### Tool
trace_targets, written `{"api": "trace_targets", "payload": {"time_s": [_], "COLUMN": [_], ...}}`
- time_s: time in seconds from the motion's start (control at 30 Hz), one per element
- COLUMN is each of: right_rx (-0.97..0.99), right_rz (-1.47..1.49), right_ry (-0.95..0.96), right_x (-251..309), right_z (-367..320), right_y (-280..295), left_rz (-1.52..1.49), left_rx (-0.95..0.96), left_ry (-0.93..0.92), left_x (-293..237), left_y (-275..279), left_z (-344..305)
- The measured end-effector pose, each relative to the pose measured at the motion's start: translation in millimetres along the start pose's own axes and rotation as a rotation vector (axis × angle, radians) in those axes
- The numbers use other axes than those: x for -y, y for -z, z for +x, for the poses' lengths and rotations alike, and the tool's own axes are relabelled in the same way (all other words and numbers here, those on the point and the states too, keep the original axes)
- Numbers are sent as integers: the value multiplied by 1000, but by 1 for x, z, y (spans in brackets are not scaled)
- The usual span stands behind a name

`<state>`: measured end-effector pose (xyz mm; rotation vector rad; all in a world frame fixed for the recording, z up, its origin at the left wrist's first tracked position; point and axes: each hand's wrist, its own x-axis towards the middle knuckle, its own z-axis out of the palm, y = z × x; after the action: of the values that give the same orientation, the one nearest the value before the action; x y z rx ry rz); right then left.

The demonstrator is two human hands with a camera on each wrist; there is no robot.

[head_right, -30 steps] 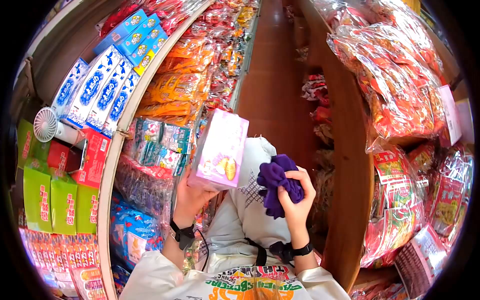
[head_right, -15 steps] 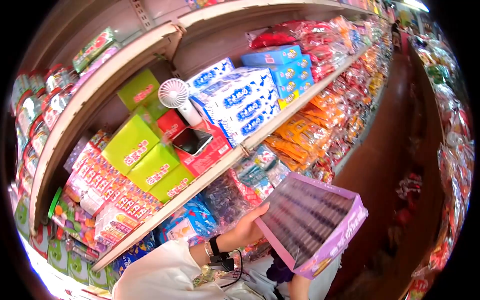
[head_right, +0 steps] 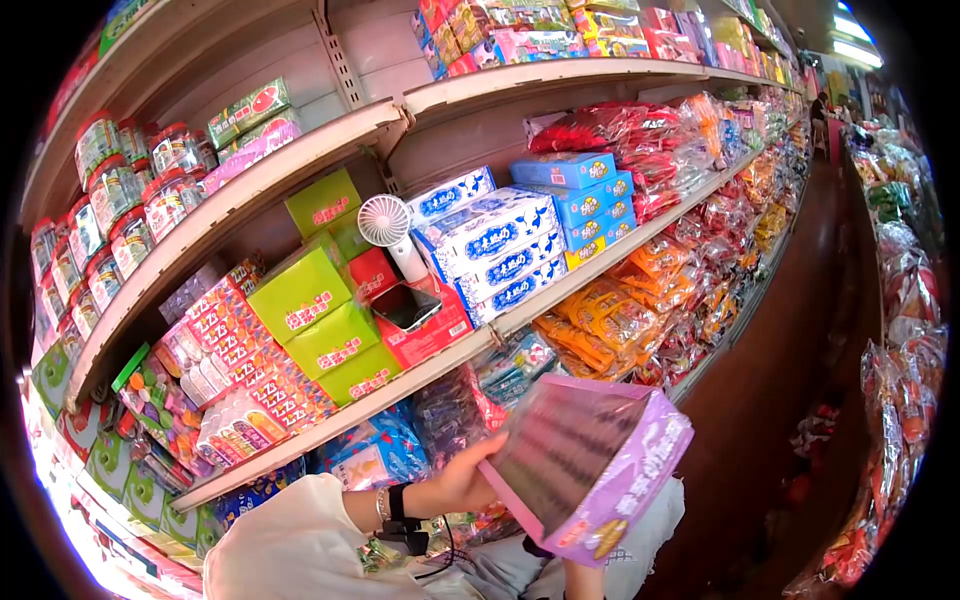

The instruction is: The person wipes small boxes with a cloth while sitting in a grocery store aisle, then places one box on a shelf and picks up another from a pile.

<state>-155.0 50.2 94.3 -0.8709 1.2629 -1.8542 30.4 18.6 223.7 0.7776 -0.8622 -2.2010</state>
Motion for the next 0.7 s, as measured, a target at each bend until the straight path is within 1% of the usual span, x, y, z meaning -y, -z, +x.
{"api": "trace_targets", "payload": {"time_s": [0.07, 0.1, 0.17, 0.23, 0.27, 0.3, 0.37, 0.4, 0.43, 0.5, 0.53, 0.57, 0.63, 0.67, 0.7], "right_rx": [64, 131, 297, 310, 342, 342, 491, 544, 483, 520, 458, 338, 116, 30, -49], "right_rz": [-30, -49, -101, -16, -1, 0, 290, 289, 410, 585, 601, 587, 529, 495, 479], "right_ry": [-5, -17, -37, 125, 286, 287, 129, 160, 181, 367, 363, 310, 176, 124, 86], "right_x": [2, 6, 30, 101, 106, 110, 119, 124, 122, 94, 84, 84, 82, 86, 87], "right_z": [-15, -31, -60, -78, -78, -75, -80, -77, -82, -78, -81, -86, -95, -99, -103], "right_y": [-7, -8, -13, -25, -27, -23, -9, -7, -3, 21, 32, 35, 42, 44, 46], "left_rz": [64, 147, 173, 53, 182, 183, 59, 146, 142, 90, 166, 170, 279, 348, 364], "left_rx": [25, 41, 15, 219, 5, 5, 9, -82, -83, -100, -108, -106, -189, -92, -74], "left_ry": [-33, -62, -68, 121, 50, 50, 102, 48, 51, 80, 47, 19, -79, -221, -262], "left_x": [-8, -16, -29, -48, -50, -54, -59, -61, -63, -79, -86, -95, -107, -129, -136], "left_y": [7, 7, 10, 10, 5, 13, 37, 12, 6, 0, -3, -8, -17, -27, -30], "left_z": [3, 0, -6, -16, -25, -21, -18, -27, -31, -42, -50, -60, -78, -100, -105]}}
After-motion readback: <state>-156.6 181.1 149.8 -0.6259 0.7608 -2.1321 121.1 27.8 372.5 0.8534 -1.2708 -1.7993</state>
